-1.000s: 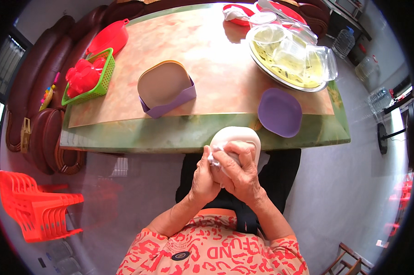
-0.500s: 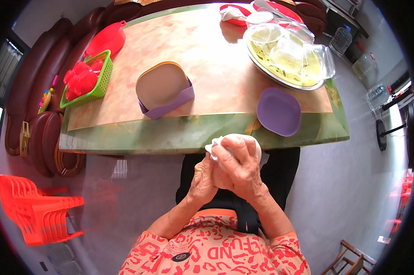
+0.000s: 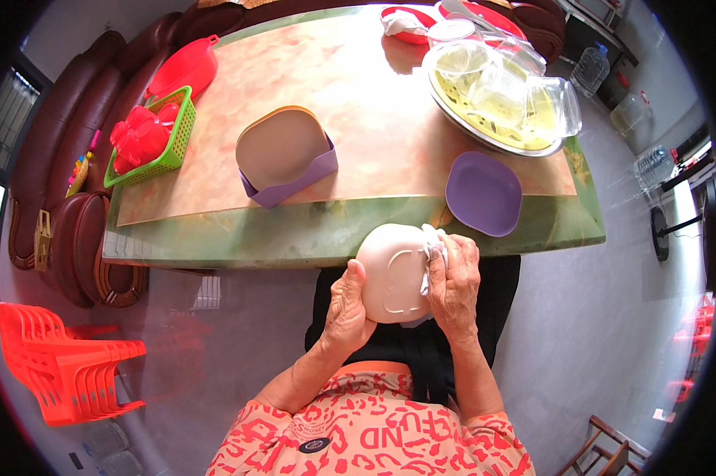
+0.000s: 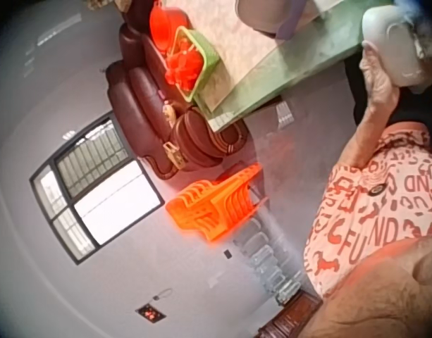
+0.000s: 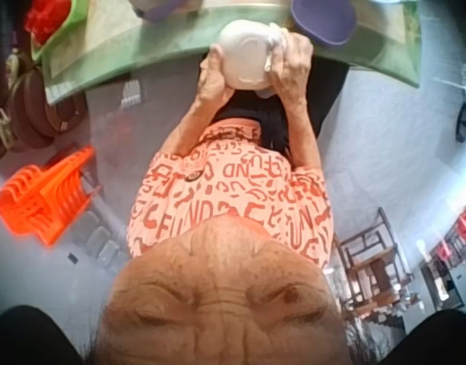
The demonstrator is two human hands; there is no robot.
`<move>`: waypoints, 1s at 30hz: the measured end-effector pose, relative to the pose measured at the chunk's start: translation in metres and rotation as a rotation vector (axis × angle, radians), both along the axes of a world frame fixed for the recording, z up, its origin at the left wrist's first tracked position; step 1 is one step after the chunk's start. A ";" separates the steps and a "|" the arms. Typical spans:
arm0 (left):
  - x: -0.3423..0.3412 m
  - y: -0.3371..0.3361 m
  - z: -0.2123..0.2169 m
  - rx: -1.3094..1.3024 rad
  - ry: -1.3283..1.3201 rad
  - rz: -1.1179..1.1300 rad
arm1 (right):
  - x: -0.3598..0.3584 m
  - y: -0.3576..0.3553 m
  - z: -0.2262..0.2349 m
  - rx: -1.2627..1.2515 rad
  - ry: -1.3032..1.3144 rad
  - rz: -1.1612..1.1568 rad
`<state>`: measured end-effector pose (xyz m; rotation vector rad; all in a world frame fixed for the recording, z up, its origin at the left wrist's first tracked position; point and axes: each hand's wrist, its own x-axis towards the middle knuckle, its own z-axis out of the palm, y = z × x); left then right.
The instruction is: The person wipes the interior and exterior surfaces of several small plastic bowls and lids with a white cloth. They handle each item one at a time, turning them over to wipe all sides, and place them back on the table after wiping.
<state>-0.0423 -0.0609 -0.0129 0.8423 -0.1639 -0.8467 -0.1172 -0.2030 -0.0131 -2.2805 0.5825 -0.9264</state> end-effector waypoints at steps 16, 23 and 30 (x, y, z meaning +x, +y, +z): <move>0.020 -0.008 0.015 -0.070 0.307 0.107 | -0.021 0.027 0.009 -0.428 -0.122 0.496; 0.019 -0.014 0.034 -0.041 0.324 0.086 | -0.019 0.016 0.011 -0.604 -0.113 0.159; 0.028 0.012 0.034 0.116 -0.181 0.029 | -0.010 -0.012 0.023 -0.325 -0.242 0.047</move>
